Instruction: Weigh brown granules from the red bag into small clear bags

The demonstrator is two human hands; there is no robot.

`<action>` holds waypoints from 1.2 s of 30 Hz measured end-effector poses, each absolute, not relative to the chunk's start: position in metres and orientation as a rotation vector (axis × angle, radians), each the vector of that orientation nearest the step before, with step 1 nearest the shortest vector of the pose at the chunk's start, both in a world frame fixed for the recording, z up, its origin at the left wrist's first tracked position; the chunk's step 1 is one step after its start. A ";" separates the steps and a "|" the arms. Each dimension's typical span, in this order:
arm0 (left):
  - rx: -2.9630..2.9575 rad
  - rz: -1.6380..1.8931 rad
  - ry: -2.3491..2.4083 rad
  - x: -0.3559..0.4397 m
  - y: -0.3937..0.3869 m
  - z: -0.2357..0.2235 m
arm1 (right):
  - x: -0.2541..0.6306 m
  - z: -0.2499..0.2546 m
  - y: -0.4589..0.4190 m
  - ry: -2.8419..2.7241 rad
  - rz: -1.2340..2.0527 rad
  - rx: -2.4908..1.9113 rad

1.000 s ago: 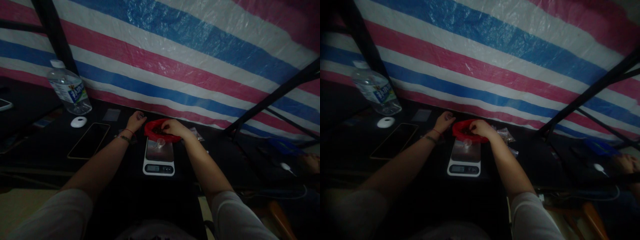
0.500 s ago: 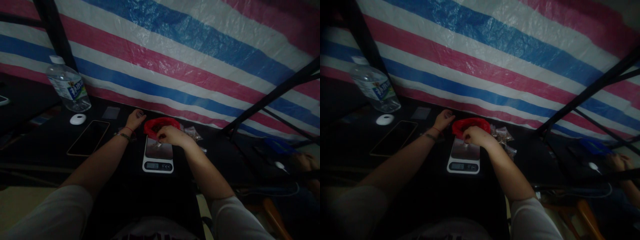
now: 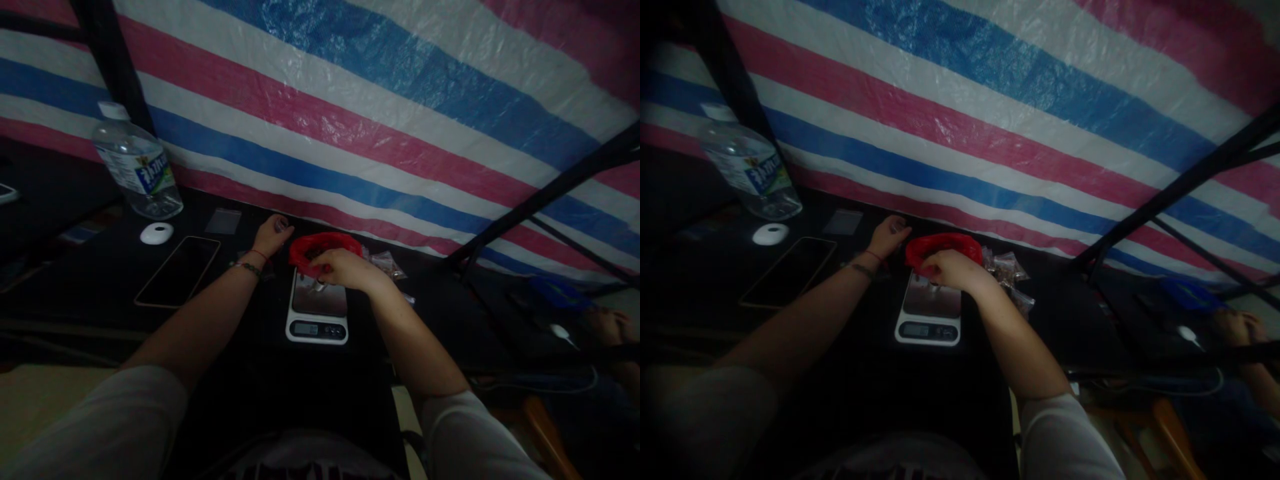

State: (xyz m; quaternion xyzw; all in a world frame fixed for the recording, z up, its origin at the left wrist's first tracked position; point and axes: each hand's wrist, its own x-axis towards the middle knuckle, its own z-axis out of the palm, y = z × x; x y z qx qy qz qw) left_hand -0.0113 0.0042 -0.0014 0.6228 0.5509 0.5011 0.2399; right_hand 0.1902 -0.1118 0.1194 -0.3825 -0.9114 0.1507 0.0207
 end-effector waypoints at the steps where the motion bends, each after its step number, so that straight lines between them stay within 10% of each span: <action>1: 1.703 1.374 1.506 -0.011 0.004 -0.002 | 0.189 0.120 -0.111 -2.815 0.474 -1.188; 11: 1.679 1.369 1.527 -0.010 0.001 0.003 | 0.189 0.106 -0.104 -2.579 0.768 -1.289; 36: 1.680 1.344 1.519 -0.011 0.000 0.004 | 0.125 0.106 -0.097 -3.157 0.088 -1.548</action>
